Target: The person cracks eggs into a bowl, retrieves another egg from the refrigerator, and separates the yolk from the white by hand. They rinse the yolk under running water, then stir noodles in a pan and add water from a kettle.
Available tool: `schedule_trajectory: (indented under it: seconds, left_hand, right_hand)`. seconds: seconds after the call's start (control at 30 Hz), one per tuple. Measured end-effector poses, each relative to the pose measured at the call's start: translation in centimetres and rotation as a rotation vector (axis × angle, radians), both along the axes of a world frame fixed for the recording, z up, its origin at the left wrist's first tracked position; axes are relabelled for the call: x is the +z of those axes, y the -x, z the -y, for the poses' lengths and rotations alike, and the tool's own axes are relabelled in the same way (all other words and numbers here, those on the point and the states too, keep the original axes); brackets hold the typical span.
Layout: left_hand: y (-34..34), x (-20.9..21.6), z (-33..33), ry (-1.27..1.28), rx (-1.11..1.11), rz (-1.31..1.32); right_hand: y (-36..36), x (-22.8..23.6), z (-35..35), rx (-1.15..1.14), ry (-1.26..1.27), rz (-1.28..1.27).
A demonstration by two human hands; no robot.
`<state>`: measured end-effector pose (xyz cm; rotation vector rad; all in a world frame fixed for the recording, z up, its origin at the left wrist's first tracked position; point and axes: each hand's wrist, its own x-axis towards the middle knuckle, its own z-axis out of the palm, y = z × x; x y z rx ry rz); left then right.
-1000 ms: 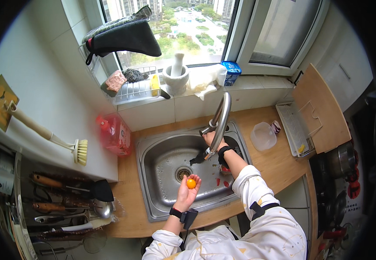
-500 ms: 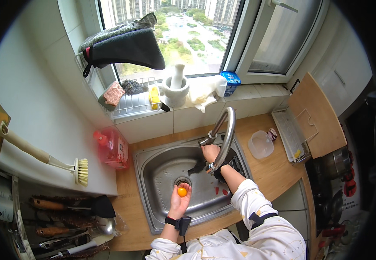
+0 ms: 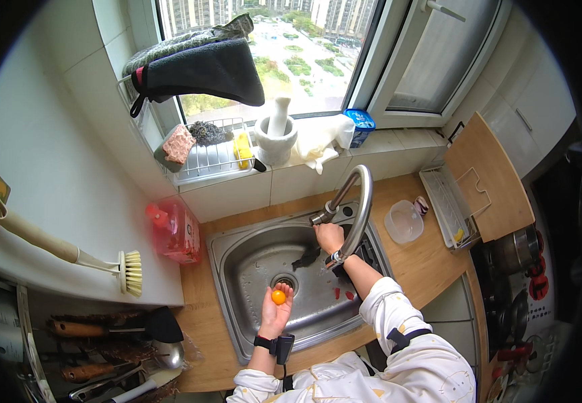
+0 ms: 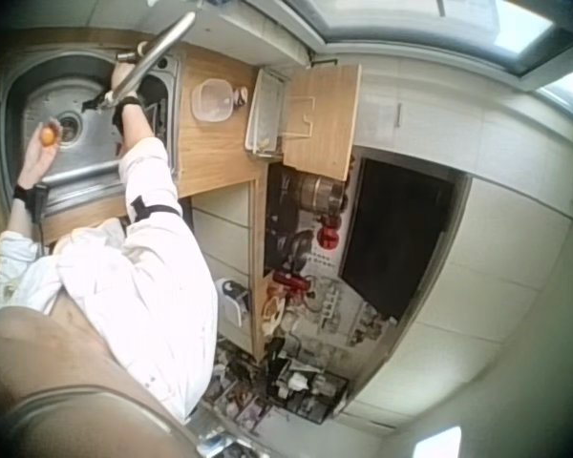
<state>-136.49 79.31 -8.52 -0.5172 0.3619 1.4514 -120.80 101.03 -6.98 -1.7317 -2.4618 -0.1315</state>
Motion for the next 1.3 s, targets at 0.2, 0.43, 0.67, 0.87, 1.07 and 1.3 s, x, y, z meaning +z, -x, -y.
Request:
schedule_trajectory:
  seconds: [0.2, 0.43, 0.67, 0.87, 1.07, 1.3]
  left_hand:
    - [0.4, 0.0, 0.0, 0.015, 0.005, 0.012]
    - [0.9, -0.1, 0.4, 0.055, 0.021, 0.021]
    - [1.8, -0.5, -0.2, 0.039, 0.016, 0.007]
    - [2.1, -0.4, -0.7, 0.027, 0.020, 0.011]
    - [2.0, -0.5, -0.3, 0.048, 0.020, 0.022]
    - [1.5, -1.1, 0.2, 0.036, 0.009, 0.050]
  right_hand:
    - [-0.1, 0.2, -0.2, -0.044, 0.073, -0.059]
    - [-1.3, -1.7, 4.1, -0.539, 0.572, -1.524]
    - [-0.7, 0.9, 9.4, -0.239, 1.798, -2.494]
    - [0.3, 4.1, 10.6, -0.388, 1.328, -2.157]
    - [0.9, 3.5, 11.8, -0.323, 0.955, -1.920]
    - [0.7, 4.9, 12.1, -0.401, 0.982, -1.892]
